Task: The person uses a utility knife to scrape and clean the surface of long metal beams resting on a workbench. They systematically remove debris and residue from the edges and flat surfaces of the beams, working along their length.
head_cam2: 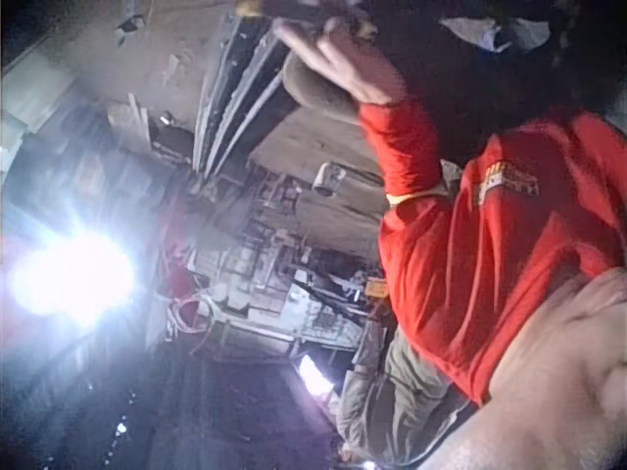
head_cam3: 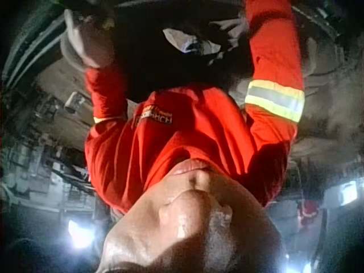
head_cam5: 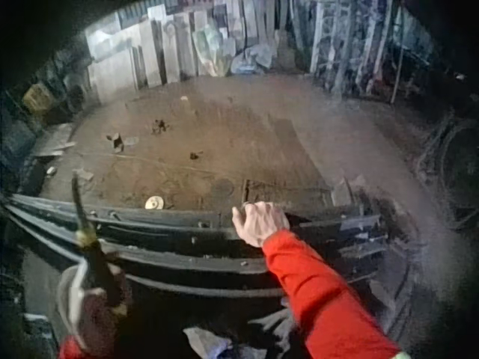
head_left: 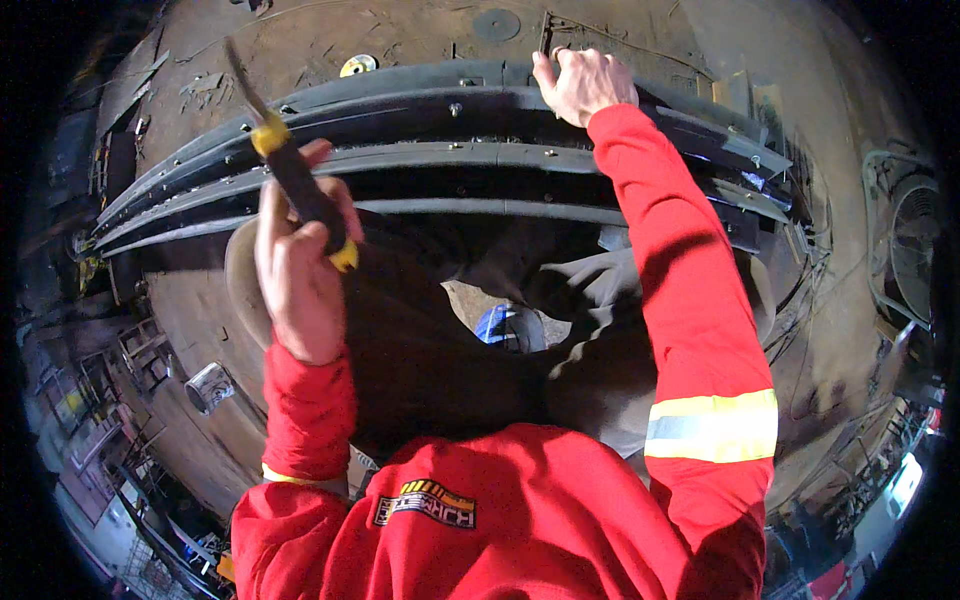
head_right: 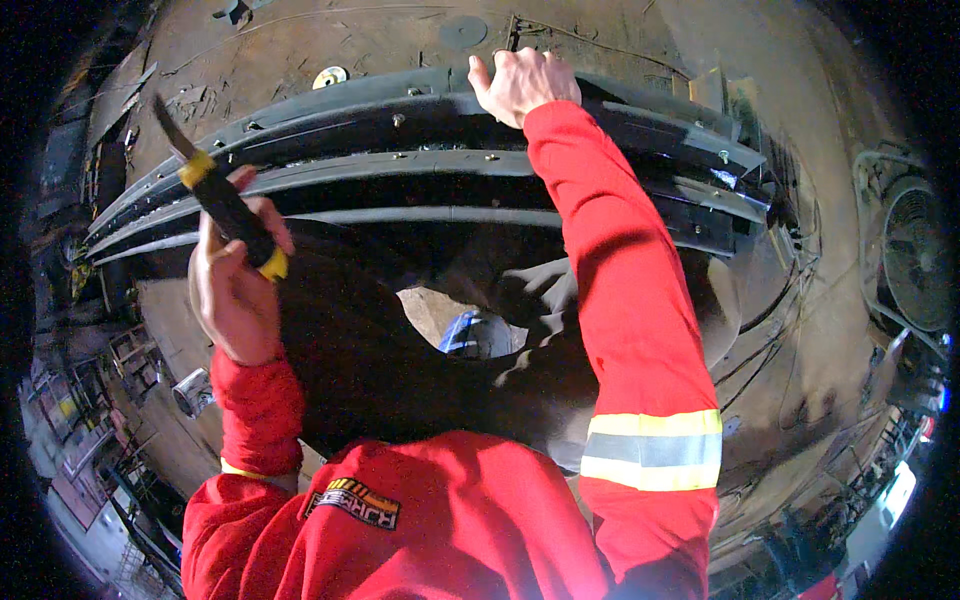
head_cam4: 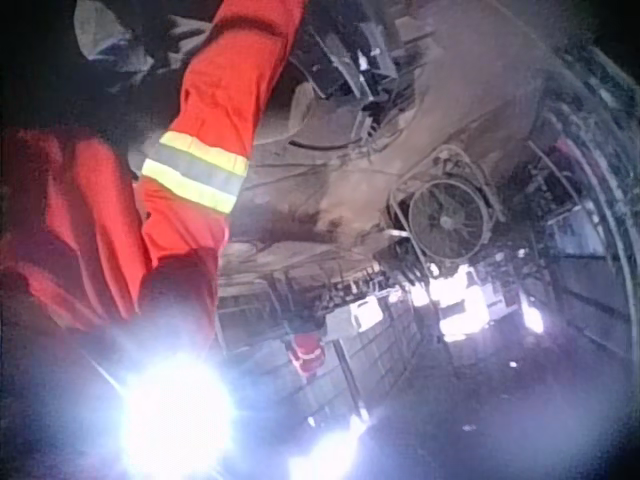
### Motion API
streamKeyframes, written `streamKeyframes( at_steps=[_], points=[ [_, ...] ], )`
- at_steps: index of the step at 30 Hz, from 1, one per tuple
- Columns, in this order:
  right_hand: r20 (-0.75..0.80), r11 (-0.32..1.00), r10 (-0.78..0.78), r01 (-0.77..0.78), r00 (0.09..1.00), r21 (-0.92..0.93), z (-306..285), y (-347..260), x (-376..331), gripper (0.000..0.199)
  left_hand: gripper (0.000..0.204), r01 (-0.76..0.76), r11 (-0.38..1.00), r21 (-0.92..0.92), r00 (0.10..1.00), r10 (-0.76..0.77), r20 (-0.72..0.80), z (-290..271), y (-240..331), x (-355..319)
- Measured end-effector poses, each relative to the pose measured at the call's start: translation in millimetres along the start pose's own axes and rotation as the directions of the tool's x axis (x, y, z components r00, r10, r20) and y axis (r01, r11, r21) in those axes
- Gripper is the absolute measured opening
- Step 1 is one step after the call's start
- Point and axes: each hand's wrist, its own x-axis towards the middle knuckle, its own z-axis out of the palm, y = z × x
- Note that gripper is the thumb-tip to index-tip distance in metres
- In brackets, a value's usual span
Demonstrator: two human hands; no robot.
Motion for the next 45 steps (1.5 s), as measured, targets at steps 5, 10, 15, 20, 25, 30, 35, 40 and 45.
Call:
streamKeyframes(
  at_steps=[5, 10, 15, 20, 25, 30, 35, 40, 45],
  points=[
    [0.107, 0.996, 0.059, -0.065, 0.992, 0.055, 7, 0, 26, 0.05, 0.058, -0.084, 0.986, 0.142, 0.995, 0.091, -0.046, -7, 16, 24],
    [0.278, 0.99, 0.102, -0.124, 0.955, 0.064, 27, 14, 57, 0.054, 0.052, -0.169, 0.905, 0.39, 0.953, 0.251, -0.17, -23, 14, 24],
    [0.481, 0.982, 0.11, -0.17, 0.87, 0.081, 49, 32, 77, 0.057, 0.042, -0.184, 0.962, 0.203, 0.89, 0.251, -0.38, -32, 11, 26],
    [0.503, 0.969, -0.01, -0.115, 0.864, 0.217, 57, 33, 79, 0.058, 0.04, -0.25, 0.968, -0.003, 0.846, 0.217, -0.487, -46, 11, 26],
    [0.45, 0.972, 0.068, -0.161, 0.891, 0.174, 53, 31, 73, 0.056, 0.035, -0.323, 0.918, -0.229, 0.902, 0.225, -0.37, -52, 10, 26],
    [0.283, 0.972, 0.047, -0.109, 0.958, 0.208, 33, 32, 82, 0.051, 0.028, -0.456, 0.885, -0.095, 0.801, 0.361, -0.477, -54, 4, 47],
    [-0.103, 0.961, -0.228, 0.241, 0.968, 0.139, -27, -2, -10, 0.054, 0.032, -0.423, 0.885, -0.196, 0.821, 0.284, -0.495, -85, -6, 37],
    [-0.306, 0.991, -0.13, 0.109, 0.943, -0.084, 16, -3, -26, 0.046, 0.031, -0.33, 0.927, -0.181, 0.846, 0.205, -0.492, -73, -4, 30],
    [-0.285, 0.99, -0.136, 0.121, 0.949, -0.072, 15, -3, -22, 0.043, 0.027, -0.294, 0.934, -0.204, 0.9, 0.199, -0.388, -58, -3, 27]
  ],
)
